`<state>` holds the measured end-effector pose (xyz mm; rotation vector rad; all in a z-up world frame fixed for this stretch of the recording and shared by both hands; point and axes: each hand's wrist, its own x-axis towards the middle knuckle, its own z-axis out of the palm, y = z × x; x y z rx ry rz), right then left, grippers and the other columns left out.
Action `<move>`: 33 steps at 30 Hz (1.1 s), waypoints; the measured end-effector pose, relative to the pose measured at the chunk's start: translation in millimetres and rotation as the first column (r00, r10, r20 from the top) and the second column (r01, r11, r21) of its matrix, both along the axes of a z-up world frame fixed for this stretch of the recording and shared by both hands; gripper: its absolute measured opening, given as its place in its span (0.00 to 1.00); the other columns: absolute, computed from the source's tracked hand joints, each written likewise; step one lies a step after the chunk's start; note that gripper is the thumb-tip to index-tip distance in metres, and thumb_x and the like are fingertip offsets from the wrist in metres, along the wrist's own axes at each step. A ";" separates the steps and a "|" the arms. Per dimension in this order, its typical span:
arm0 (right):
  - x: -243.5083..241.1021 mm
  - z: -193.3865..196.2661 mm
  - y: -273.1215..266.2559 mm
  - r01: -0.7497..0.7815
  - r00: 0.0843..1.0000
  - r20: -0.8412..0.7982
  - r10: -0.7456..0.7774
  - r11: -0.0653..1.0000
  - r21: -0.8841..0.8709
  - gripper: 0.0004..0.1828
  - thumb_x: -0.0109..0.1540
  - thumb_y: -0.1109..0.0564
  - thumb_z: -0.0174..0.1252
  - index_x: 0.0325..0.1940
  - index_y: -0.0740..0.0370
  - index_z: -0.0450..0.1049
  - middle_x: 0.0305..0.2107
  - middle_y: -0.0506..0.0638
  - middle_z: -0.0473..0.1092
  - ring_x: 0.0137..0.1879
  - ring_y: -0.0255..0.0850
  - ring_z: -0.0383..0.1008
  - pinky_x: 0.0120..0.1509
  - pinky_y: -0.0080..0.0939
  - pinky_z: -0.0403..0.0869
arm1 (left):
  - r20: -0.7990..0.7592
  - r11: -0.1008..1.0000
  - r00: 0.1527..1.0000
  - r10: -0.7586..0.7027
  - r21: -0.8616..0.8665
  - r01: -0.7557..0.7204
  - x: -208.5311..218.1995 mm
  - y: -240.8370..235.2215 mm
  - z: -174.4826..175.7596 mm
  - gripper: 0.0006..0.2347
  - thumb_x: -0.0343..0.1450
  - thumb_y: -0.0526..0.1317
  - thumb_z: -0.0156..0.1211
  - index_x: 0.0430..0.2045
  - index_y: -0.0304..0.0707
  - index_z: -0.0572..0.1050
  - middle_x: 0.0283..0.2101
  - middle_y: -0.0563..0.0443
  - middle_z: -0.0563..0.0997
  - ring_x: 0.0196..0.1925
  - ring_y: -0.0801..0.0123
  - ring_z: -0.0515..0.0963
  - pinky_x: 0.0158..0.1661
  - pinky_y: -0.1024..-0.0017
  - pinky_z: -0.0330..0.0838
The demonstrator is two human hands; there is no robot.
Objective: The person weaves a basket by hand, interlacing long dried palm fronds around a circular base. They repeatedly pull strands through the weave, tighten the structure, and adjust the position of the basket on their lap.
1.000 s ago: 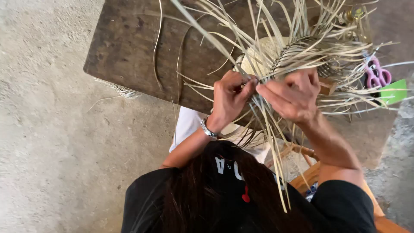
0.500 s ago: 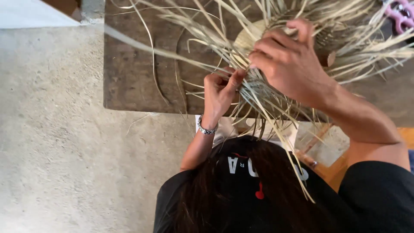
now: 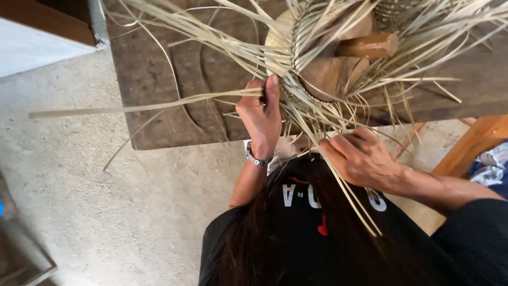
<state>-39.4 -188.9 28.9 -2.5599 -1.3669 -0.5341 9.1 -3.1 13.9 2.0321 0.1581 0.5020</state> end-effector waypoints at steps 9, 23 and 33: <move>-69.2 -102.4 -110.8 0.246 0.883 -0.439 -0.169 0.961 0.127 0.30 0.56 0.61 0.58 0.61 0.45 0.61 0.42 0.46 0.74 0.45 0.39 0.76 0.39 0.39 0.78 | 0.034 0.974 0.986 0.162 0.152 -0.165 0.8 -16.0 -19.7 0.15 0.72 0.47 0.40 0.18 0.35 0.62 0.14 0.48 0.66 0.14 0.65 0.63 0.19 0.66 0.56; -83.5 -8.6 -90.3 0.465 0.884 -0.238 -0.402 0.806 0.367 0.11 0.59 0.64 0.51 0.22 0.67 0.70 0.24 0.58 0.70 0.26 0.47 0.69 0.30 0.41 0.59 | 0.779 0.904 0.625 0.051 0.230 -0.360 -32.9 0.7 -16.1 0.12 0.65 0.37 0.46 0.41 0.35 0.64 0.53 0.45 0.56 0.45 0.45 0.64 0.39 0.53 0.74; -67.5 35.5 -59.9 0.230 0.973 -0.066 -0.223 0.881 0.413 0.22 0.61 0.53 0.39 0.14 0.67 0.59 0.13 0.59 0.62 0.17 0.50 0.60 0.26 0.45 0.57 | 0.380 0.590 0.482 -0.789 0.686 0.426 -72.5 -74.5 78.9 0.08 0.71 0.32 0.42 0.33 0.37 0.73 0.34 0.54 0.77 0.31 0.73 0.77 0.47 0.72 0.66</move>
